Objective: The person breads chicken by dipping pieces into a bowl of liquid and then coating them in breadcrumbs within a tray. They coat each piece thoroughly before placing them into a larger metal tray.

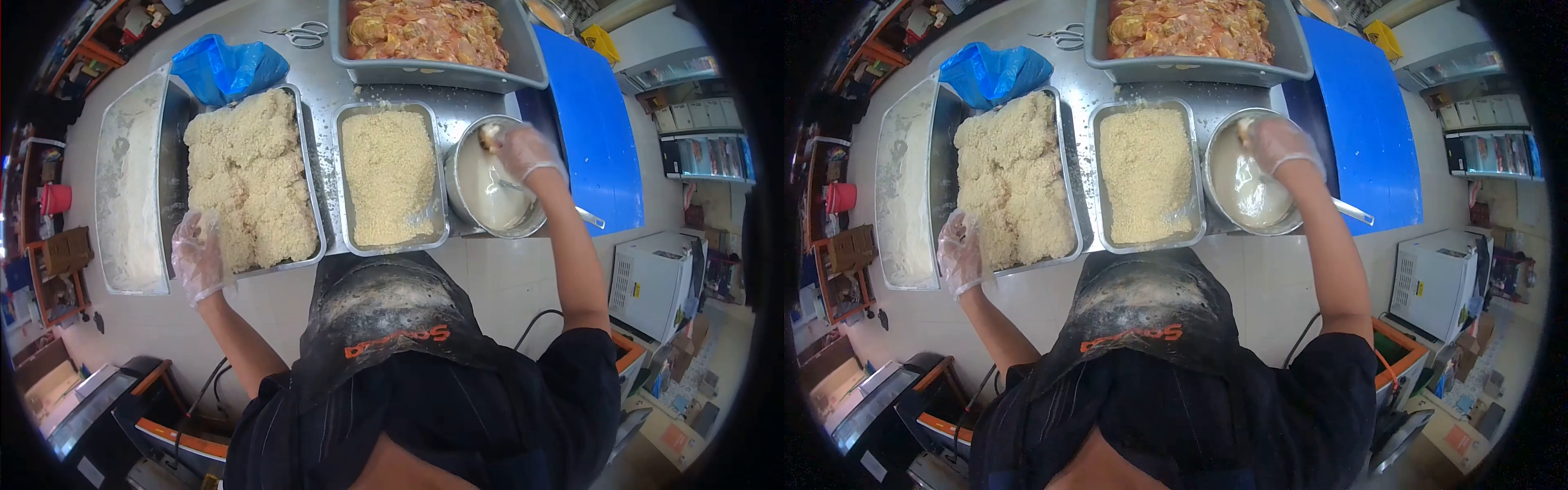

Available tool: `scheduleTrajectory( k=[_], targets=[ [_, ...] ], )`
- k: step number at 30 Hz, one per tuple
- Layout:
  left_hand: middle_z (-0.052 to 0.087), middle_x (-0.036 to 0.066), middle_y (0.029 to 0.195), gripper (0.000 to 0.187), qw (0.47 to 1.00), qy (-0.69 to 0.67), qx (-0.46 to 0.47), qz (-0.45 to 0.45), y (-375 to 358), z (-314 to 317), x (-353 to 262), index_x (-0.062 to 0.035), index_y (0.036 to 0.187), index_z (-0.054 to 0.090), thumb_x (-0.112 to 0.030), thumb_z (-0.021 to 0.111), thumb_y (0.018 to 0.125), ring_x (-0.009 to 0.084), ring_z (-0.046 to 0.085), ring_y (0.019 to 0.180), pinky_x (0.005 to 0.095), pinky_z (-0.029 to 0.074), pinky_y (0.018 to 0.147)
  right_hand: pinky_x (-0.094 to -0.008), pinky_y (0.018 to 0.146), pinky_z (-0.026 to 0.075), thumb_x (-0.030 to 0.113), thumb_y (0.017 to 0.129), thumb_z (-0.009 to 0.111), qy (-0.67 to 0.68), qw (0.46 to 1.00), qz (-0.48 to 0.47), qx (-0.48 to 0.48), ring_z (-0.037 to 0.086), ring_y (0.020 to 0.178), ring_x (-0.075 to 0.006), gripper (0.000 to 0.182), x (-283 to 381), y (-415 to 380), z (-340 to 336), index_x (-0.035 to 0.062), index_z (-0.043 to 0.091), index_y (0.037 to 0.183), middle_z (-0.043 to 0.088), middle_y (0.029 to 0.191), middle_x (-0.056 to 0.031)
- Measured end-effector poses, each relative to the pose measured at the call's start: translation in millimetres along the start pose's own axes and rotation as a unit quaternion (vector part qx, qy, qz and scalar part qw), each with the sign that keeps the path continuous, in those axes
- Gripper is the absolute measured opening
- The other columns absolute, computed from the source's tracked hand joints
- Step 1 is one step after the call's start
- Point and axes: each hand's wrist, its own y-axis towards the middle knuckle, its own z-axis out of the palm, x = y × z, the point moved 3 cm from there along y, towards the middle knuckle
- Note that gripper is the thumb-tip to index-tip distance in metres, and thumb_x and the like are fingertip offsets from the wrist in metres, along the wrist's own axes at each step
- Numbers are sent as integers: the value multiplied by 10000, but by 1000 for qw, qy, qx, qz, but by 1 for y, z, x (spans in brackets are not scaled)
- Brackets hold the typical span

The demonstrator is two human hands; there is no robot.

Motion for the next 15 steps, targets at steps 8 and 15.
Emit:
scheduleTrajectory(
  k=[8, 15],
  targets=[
    [656, 141, 1172, 389, 996, -37, 24, 76, -11, 14, -40, -72, 1180, 658, -279, 740, 861, 275, 642, 1075, 389, 510, 915, -448, 793, 518, 230, 796, 643, 52, 994, -72, 59, 658, 886, -381, 200, -10, 17, 113, 49, 712, 844, 679, 935, -219],
    [667, 151, 1158, 273, 971, -60, 107, 205, -35, 39, -80, -55, 1134, 665, -203, 677, 905, 301, 650, 1059, 406, 514, 931, -438, 796, 511, 114, 758, 619, 110, 988, -70, -77, 651, 887, -390, 128, -20, -17, -25, 41, 678, 844, 664, 924, -209]
  ],
)
